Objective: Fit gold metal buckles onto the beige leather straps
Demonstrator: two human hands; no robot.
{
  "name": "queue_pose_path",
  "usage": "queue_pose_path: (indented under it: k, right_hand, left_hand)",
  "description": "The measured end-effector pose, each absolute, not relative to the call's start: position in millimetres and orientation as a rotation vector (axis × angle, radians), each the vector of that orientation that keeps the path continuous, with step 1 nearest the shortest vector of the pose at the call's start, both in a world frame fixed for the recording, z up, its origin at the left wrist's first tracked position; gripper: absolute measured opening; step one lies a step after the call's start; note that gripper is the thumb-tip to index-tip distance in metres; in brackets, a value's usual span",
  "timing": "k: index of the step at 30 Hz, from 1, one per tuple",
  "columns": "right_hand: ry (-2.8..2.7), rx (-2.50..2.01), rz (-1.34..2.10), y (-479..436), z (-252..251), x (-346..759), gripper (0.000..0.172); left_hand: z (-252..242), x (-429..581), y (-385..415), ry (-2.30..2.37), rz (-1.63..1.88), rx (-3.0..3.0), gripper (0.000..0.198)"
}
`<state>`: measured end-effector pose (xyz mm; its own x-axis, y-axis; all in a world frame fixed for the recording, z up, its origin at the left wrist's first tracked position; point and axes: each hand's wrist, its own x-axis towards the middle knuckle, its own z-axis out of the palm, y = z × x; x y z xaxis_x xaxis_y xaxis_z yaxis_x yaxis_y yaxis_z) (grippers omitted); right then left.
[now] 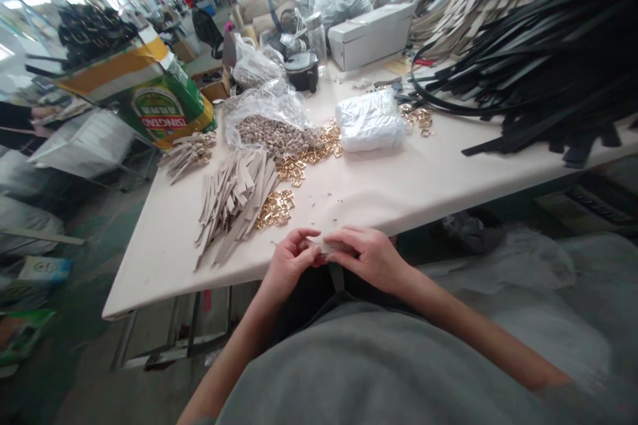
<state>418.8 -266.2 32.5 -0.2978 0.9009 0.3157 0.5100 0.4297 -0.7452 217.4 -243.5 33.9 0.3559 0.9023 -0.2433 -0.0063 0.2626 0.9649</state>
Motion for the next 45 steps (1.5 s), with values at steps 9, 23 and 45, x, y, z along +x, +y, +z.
queue_pose_path:
  k: [9, 23, 45]
  right_hand:
    - [-1.953, -1.218, 0.353, -258, 19, 424, 0.016]
    - [-2.0, -1.301, 0.065, -236, 18, 456, 0.026]
    - [-1.967, -1.574, 0.058, -206, -23, 489, 0.028]
  left_hand:
    - [25, 240, -231, 1.066, 0.881, 1.333, 0.051]
    - [30, 275, -184, 0.937, 0.762, 1.47, 0.069]
    - [23, 296, 10, 1.61, 0.445, 2.565, 0.019]
